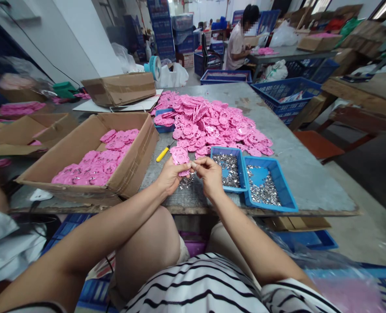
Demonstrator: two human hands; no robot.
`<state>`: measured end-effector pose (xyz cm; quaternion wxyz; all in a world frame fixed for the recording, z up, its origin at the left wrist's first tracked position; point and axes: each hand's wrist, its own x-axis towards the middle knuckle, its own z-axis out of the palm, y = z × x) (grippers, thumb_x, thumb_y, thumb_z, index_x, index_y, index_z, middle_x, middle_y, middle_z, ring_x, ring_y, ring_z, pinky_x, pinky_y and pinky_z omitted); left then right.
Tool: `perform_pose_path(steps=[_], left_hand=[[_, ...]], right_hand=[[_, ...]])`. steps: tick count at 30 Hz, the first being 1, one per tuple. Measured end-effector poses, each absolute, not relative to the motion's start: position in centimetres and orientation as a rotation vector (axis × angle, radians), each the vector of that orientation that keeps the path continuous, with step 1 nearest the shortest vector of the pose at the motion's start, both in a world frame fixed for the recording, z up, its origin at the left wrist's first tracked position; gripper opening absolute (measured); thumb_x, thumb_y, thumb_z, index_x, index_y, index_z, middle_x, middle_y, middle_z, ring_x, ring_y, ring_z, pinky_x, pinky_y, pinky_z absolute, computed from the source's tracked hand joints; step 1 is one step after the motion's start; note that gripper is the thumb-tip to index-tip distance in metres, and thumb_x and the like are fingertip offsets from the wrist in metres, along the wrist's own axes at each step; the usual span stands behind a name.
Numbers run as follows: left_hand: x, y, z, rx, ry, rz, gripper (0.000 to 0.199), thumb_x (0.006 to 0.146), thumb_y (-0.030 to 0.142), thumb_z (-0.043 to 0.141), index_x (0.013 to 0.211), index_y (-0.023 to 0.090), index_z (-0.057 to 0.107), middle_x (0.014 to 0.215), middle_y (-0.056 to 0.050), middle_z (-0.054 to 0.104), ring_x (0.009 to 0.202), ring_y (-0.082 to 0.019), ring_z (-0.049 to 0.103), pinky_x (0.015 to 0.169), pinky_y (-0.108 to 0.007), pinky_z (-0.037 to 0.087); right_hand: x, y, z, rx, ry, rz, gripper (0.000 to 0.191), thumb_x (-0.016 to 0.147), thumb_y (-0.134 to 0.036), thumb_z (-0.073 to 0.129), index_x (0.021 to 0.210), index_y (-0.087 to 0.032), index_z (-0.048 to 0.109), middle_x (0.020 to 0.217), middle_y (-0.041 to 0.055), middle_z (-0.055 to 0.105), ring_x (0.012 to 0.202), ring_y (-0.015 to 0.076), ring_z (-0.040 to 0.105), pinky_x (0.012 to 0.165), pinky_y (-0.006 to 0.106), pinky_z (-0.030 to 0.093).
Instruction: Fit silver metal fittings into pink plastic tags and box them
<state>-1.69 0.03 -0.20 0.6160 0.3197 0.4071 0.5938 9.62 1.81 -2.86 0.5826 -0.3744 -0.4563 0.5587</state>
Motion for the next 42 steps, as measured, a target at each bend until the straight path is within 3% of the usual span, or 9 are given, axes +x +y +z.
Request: perform_pose_path(steps=[6, 12, 17, 22, 29, 37, 42], left_hand=[[-1.9, 0.2, -0.5, 0.709, 0.935, 1.380, 0.051, 0.045, 0.024, 0.082, 0.083, 0.018, 0.048, 0.065, 0.004, 0.059, 0.052, -0.010, 0.056, 0.044, -0.021, 0.038], [-1.8, 0.3, -0.7, 0.720, 0.951, 1.407, 0.051, 0.046, 0.026, 0.081, 0.084, 0.018, 0.048, 0.062, 0.004, 0.058, 0.051, -0.009, 0.055, 0.044, -0.020, 0.037], [-1.9, 0.3, -0.4, 0.703, 0.952, 1.451, 0.051, 0.045, 0.024, 0.082, 0.082, 0.018, 0.048, 0.062, 0.005, 0.057, 0.050, -0.009, 0.055, 0.042, -0.019, 0.037], [-2.0, 0.3, -0.4, 0.655, 0.968, 1.474, 0.051, 0.043, 0.021, 0.082, 0.080, 0.017, 0.049, 0.062, 0.006, 0.057, 0.049, -0.008, 0.054, 0.042, -0.019, 0.037], [-1.8, 0.2, -0.3, 0.695, 0.989, 1.447, 0.051, 0.044, 0.022, 0.082, 0.082, 0.018, 0.048, 0.062, 0.005, 0.057, 0.051, -0.009, 0.055, 0.042, -0.019, 0.036], [-2.0, 0.2, -0.3, 0.689, 1.000, 1.413, 0.056, 0.043, 0.022, 0.083, 0.086, 0.018, 0.047, 0.062, 0.006, 0.057, 0.049, -0.009, 0.056, 0.041, -0.018, 0.036], [-2.0, 0.3, -0.5, 0.711, 0.988, 1.389, 0.056, 0.045, 0.022, 0.083, 0.088, 0.018, 0.047, 0.065, 0.006, 0.058, 0.049, -0.009, 0.057, 0.041, -0.018, 0.036]], right_hand=[[10.0, 2.1, -2.7, -0.933, -1.251, 1.174, 0.026, 0.063, -0.041, 0.077, 0.068, -0.020, 0.062, 0.065, -0.0010, 0.060, 0.053, 0.0102, 0.048, 0.046, 0.024, 0.034], [10.1, 2.0, -3.6, -0.926, -1.339, 0.941, 0.013, 0.070, -0.034, 0.072, 0.071, -0.022, 0.068, 0.073, 0.0011, 0.061, 0.069, 0.0154, 0.057, 0.064, 0.030, 0.046], [9.9, 1.4, -4.3, -0.902, -1.432, 0.764, 0.008, 0.078, -0.029, 0.065, 0.080, -0.024, 0.072, 0.083, 0.0033, 0.065, 0.085, 0.0186, 0.061, 0.076, 0.035, 0.050], [9.8, 0.6, -4.4, -0.932, -1.558, 0.596, 0.016, 0.086, -0.028, 0.057, 0.091, -0.026, 0.072, 0.090, 0.0046, 0.065, 0.088, 0.0188, 0.062, 0.076, 0.035, 0.050], [9.8, 1.7, -3.9, -0.961, -1.544, 0.563, 0.014, 0.082, -0.028, 0.061, 0.070, -0.023, 0.065, 0.074, 0.0025, 0.064, 0.073, 0.0180, 0.058, 0.065, 0.032, 0.047], [10.0, 2.6, -3.7, -0.970, -1.502, 0.761, 0.011, 0.076, -0.030, 0.066, 0.069, -0.021, 0.064, 0.070, 0.0009, 0.062, 0.066, 0.0155, 0.055, 0.060, 0.029, 0.043], [10.6, 2.6, -3.3, -0.975, -1.631, 0.690, 0.007, 0.078, -0.027, 0.064, 0.074, -0.022, 0.067, 0.075, 0.0018, 0.065, 0.065, 0.0153, 0.055, 0.058, 0.028, 0.042]])
